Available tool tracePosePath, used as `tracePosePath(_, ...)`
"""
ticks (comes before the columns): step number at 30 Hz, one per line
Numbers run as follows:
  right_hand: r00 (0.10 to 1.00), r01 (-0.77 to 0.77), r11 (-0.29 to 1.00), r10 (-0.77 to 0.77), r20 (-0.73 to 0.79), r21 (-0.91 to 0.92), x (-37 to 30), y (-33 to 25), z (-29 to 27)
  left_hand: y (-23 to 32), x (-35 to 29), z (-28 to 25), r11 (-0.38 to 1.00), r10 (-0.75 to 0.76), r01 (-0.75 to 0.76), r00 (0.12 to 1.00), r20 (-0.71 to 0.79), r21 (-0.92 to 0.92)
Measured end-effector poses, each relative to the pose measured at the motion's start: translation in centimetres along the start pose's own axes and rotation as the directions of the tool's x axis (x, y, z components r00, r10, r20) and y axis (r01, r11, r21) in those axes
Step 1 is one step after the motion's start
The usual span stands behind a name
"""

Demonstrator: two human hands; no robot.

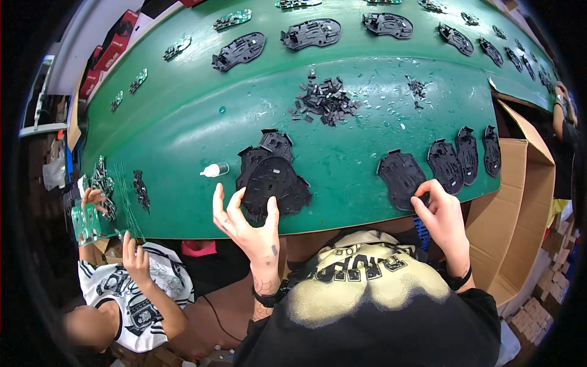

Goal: The person assembles small electronic components on a green workbench. They apply glue to black plastic housings, insert small parts, and place the assembled units into a cardboard box. The person also handles circuit boards and other small parts throughout the process.

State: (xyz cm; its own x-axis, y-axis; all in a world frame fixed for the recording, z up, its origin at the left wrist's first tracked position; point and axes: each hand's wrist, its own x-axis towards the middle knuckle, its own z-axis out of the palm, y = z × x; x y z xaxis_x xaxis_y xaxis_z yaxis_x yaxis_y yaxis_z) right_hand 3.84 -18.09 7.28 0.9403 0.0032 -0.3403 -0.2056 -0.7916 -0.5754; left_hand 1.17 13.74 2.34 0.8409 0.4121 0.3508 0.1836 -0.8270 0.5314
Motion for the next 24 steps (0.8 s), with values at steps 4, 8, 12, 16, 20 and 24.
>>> tracePosePath(4, 0.987, 0.128, 0.987, -0.137, -0.089, -0.097, 0.4, 0.5, 0.0, -0.6, -1.5, 0.3, 0.962, -0.048, 0.038, 0.998, -0.033, -0.272)
tracePosePath(8, 0.729, 0.614, 0.742, -0.664, -0.168, -0.269, 1.9, -0.6, 0.5, 2.7, -0.6, 0.7, 0.867, 0.175, -0.165, 0.984, -0.021, -0.47)
tracePosePath(12, 0.79, 0.528, 0.779, -0.597, -0.142, -0.339, 2.2, 0.0, 0.8, 7.1, 0.2, 1.0, 0.827, 0.336, -0.079, 0.864, 0.376, -0.557)
tracePosePath(16, 0.719, 0.499, 0.798, -0.599, -0.353, -0.338, 3.0, 0.0, 0.8, 7.3, -0.9, 2.2, 0.905, 0.222, 0.039, 0.806, 0.549, -0.423)
tracePosePath(20, 0.635, 0.742, 0.661, -0.746, -0.199, -0.109, 2.3, -1.6, 2.4, 7.3, -1.2, 2.2, 0.903, 0.408, -0.272, 0.784, 0.467, -0.333)
tracePosePath(24, 0.617, 0.787, 0.611, -0.781, 0.094, -0.091, 2.4, -3.7, 4.6, 4.5, -0.2, 0.6, 0.892, 0.445, -0.398, 0.855, 0.266, -0.214)
